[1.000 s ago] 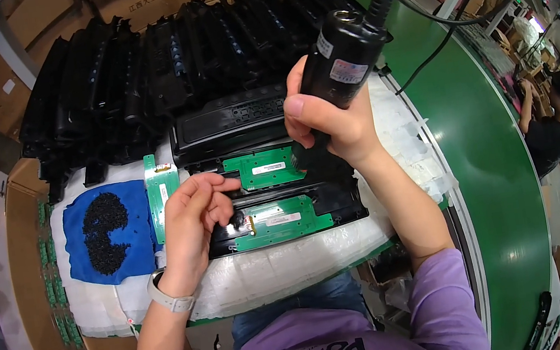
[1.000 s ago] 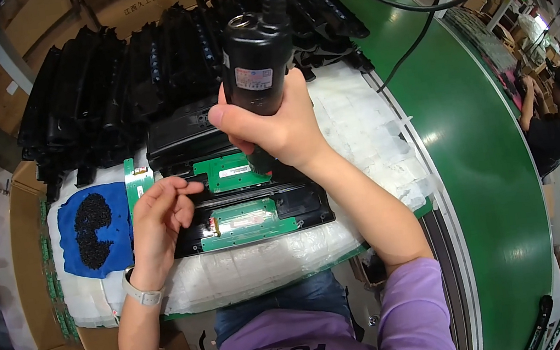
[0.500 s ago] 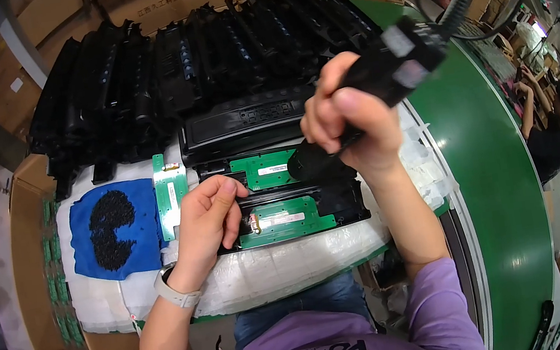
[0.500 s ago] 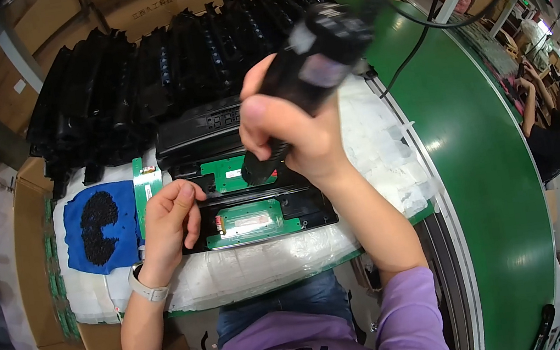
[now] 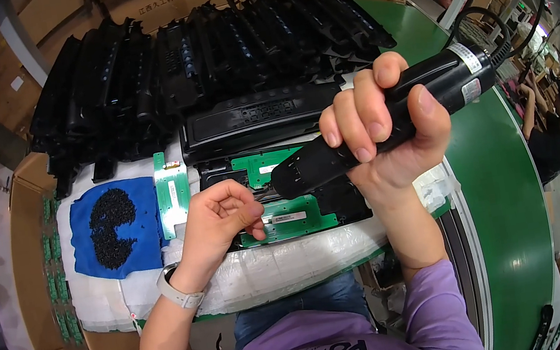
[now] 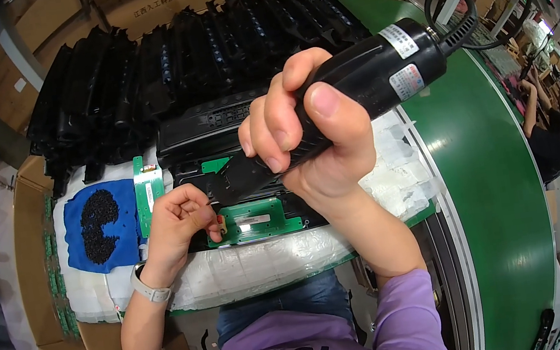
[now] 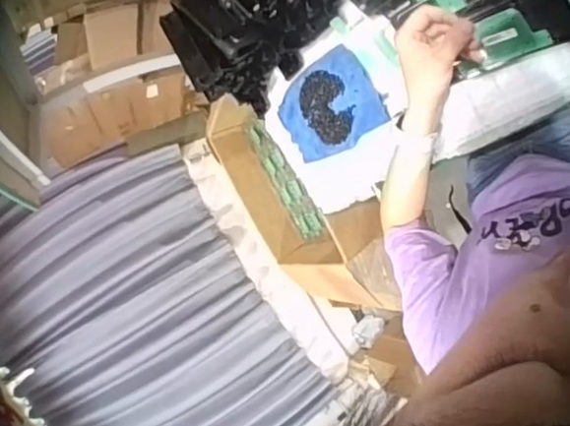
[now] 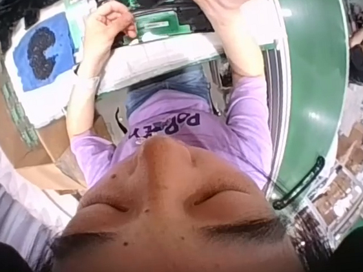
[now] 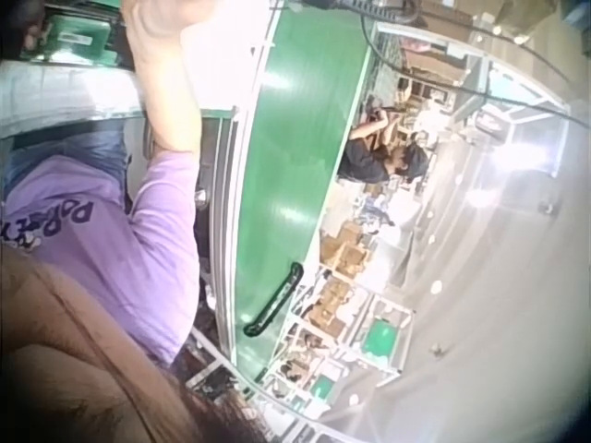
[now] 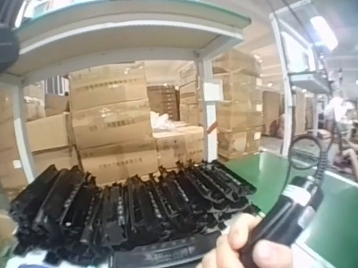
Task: Assembling printer cartridges by attaching circuit chips and driving screws using an electric screwdriver.
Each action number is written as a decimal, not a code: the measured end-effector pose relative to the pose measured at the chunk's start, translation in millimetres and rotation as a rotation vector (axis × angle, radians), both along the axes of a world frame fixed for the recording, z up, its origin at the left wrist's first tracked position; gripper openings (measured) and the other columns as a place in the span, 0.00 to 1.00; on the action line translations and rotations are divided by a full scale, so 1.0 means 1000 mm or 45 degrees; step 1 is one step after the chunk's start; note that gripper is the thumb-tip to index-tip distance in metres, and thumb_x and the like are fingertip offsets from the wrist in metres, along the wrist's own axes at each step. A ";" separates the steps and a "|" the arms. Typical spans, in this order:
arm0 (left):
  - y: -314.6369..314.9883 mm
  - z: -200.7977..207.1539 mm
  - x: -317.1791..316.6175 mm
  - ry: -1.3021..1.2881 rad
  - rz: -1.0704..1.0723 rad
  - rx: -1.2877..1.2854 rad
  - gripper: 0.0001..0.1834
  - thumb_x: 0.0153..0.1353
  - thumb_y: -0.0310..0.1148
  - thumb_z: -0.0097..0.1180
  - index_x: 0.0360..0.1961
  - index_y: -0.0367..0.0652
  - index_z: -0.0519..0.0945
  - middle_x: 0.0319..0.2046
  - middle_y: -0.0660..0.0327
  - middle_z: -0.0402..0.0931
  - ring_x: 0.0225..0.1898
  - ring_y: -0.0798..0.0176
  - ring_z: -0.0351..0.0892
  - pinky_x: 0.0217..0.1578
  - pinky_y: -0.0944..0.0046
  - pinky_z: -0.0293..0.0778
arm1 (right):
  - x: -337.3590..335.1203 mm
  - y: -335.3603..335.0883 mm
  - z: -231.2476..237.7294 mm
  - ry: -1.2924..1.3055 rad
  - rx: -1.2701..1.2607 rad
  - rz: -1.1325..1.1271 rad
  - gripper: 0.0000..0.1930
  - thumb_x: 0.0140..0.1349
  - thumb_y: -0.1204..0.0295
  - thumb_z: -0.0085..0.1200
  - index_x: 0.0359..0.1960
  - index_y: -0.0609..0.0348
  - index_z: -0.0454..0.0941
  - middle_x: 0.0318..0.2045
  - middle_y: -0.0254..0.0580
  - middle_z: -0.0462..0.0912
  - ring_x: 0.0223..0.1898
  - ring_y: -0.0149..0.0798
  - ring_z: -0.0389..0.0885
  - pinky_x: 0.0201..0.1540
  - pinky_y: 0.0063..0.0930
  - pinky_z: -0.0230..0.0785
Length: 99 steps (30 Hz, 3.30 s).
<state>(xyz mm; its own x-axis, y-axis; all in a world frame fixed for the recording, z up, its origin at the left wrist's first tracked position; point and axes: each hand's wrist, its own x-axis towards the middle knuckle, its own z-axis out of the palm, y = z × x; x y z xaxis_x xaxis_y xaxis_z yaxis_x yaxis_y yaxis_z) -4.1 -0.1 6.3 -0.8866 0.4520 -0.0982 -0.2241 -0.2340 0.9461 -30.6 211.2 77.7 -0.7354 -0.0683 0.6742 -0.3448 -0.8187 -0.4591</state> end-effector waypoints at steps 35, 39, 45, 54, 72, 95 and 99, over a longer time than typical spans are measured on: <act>-0.121 0.018 -0.004 1.228 0.989 -2.015 0.08 0.53 0.29 0.60 0.32 0.35 0.77 0.28 0.52 0.74 0.31 0.50 0.75 0.31 0.60 0.70 | -0.040 0.035 -0.003 -0.228 0.590 -0.520 0.09 0.53 0.71 0.53 0.28 0.65 0.70 0.12 0.37 0.67 0.10 0.30 0.65 0.17 0.24 0.60; -0.172 -0.010 0.003 0.837 0.832 -2.045 0.06 0.54 0.25 0.59 0.30 0.34 0.76 0.26 0.53 0.71 0.27 0.51 0.72 0.29 0.59 0.68 | -0.045 0.038 -0.007 -0.226 0.699 -0.583 0.10 0.54 0.70 0.52 0.32 0.64 0.69 0.12 0.37 0.66 0.10 0.30 0.64 0.17 0.26 0.60; -0.181 -0.018 0.007 0.894 0.935 -1.891 0.05 0.53 0.21 0.57 0.26 0.32 0.73 0.24 0.53 0.68 0.20 0.56 0.66 0.23 0.62 0.63 | -0.050 0.038 -0.013 -0.233 0.750 -0.635 0.10 0.52 0.72 0.55 0.29 0.66 0.70 0.12 0.38 0.68 0.10 0.30 0.65 0.16 0.24 0.60; -0.181 -0.024 0.002 0.975 0.983 -1.744 0.05 0.60 0.24 0.53 0.28 0.33 0.73 0.23 0.56 0.67 0.23 0.61 0.66 0.25 0.65 0.62 | -0.056 0.033 -0.017 -0.210 0.776 -0.662 0.08 0.52 0.73 0.55 0.24 0.64 0.71 0.12 0.37 0.68 0.10 0.30 0.65 0.16 0.23 0.59; -0.019 -0.004 -0.037 1.239 0.122 -1.200 0.05 0.55 0.24 0.55 0.27 0.35 0.72 0.26 0.53 0.74 0.31 0.49 0.73 0.31 0.56 0.68 | -0.053 0.018 -0.013 -0.138 0.976 -0.673 0.08 0.50 0.74 0.57 0.20 0.63 0.71 0.10 0.36 0.69 0.09 0.29 0.67 0.15 0.21 0.58; -0.014 -0.011 -0.020 0.652 0.304 -0.573 0.08 0.61 0.30 0.54 0.32 0.34 0.77 0.29 0.60 0.80 0.34 0.68 0.78 0.40 0.69 0.72 | -0.032 0.002 0.007 -0.007 0.633 -0.263 0.14 0.56 0.64 0.52 0.36 0.61 0.67 0.13 0.33 0.66 0.11 0.29 0.64 0.19 0.25 0.62; -0.018 -0.001 -0.014 0.483 0.226 -0.134 0.08 0.64 0.32 0.52 0.35 0.36 0.76 0.36 0.60 0.78 0.42 0.69 0.76 0.48 0.69 0.69 | -0.022 -0.025 0.014 0.174 0.110 0.068 0.13 0.61 0.64 0.45 0.41 0.61 0.65 0.15 0.37 0.68 0.13 0.32 0.66 0.24 0.30 0.65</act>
